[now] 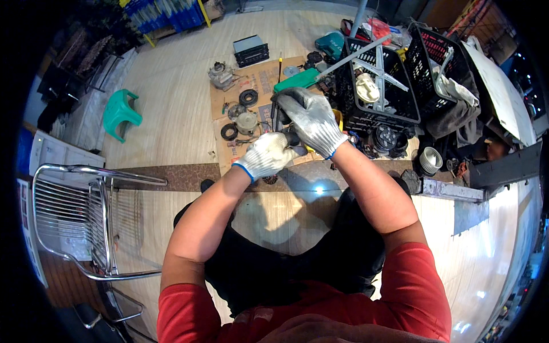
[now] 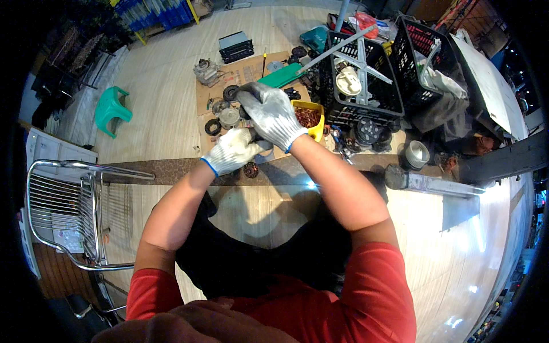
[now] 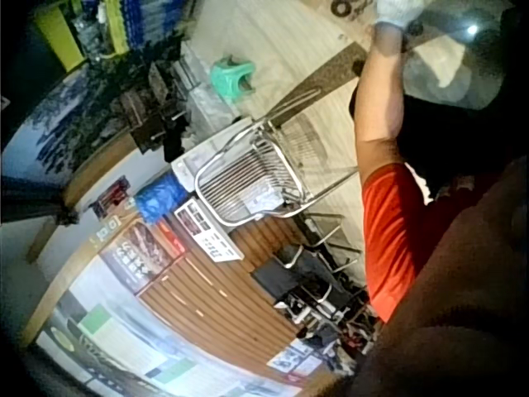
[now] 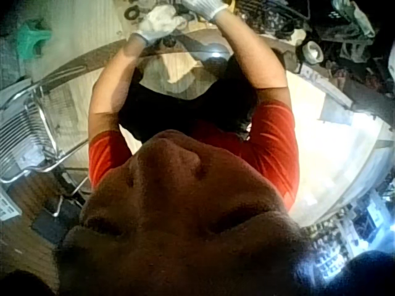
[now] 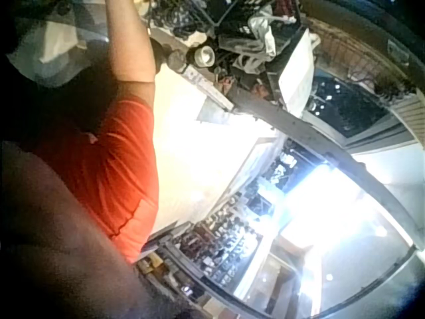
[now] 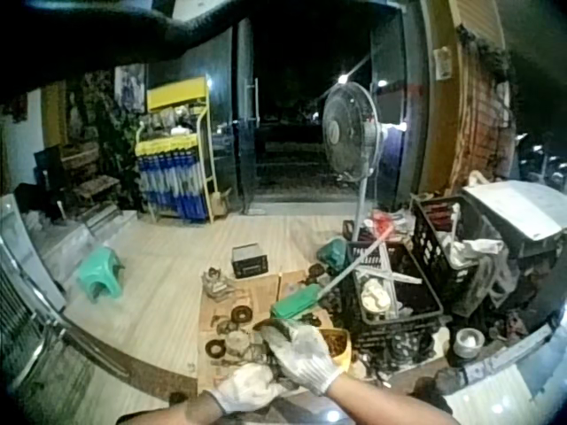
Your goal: The person holds a copper wire coil and uses a screwdriver to pry or clean parts of it while sitting on the floor. They handle the coil, a screwdriver, and other small mechanical components.
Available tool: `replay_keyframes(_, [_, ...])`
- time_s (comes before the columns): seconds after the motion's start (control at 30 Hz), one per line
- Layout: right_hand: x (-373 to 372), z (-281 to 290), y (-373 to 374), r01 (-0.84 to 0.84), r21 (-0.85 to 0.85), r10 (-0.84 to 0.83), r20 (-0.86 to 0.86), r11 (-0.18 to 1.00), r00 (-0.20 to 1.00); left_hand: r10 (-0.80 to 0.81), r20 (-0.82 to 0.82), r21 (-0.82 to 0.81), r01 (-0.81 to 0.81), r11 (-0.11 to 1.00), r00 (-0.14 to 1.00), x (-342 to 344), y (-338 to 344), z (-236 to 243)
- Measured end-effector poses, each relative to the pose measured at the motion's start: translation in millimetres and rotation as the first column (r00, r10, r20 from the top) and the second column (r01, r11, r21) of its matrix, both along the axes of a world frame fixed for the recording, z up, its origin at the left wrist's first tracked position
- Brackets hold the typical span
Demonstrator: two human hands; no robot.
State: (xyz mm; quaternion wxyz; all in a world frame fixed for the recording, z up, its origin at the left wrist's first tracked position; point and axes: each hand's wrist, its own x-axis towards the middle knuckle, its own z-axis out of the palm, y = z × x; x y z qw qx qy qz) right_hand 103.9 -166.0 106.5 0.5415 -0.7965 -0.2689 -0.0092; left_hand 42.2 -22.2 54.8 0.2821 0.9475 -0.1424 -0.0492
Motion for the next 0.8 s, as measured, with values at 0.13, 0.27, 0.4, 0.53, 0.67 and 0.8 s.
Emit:
replay_keyframes(0.13, [-2, 9, -12, 0.081, -0.097, -0.032, 0.430, 0.992, 0.902, 0.175, -0.198, -0.180, -0.211, 0.961, 0.964, 4, 25, 35])
replay_keyframes(0.27, [-5, 0, -11, 0.094, -0.114, -0.041, 0.395, 0.989, 0.918, -0.069, -0.397, -0.893, -0.402, -0.201, 0.915, 9, 43, 39])
replay_keyframes(0.4, [-9, -7, -9, 0.114, -0.168, -0.009, 0.528, 0.979, 0.849, -0.104, -0.244, -0.904, -0.265, -0.334, 0.964, 2, 43, 38])
replay_keyframes(0.53, [-13, -9, -2, 0.113, -0.204, 0.003, 0.494, 0.972, 0.870, -0.041, -0.262, -0.905, -0.261, -0.337, 0.964, 3, 37, 41])
replay_keyframes(0.67, [-21, -9, 1, 0.108, -0.235, 0.006, 0.438, 0.966, 0.899, 0.012, -0.272, -0.905, -0.252, -0.342, 0.962, 6, 35, 41])
replay_keyframes(0.8, [-17, -20, 2, 0.129, -0.148, -0.047, 0.460, 0.981, 0.887, 0.049, -0.250, -0.920, -0.221, -0.325, 0.967, 6, 34, 41])
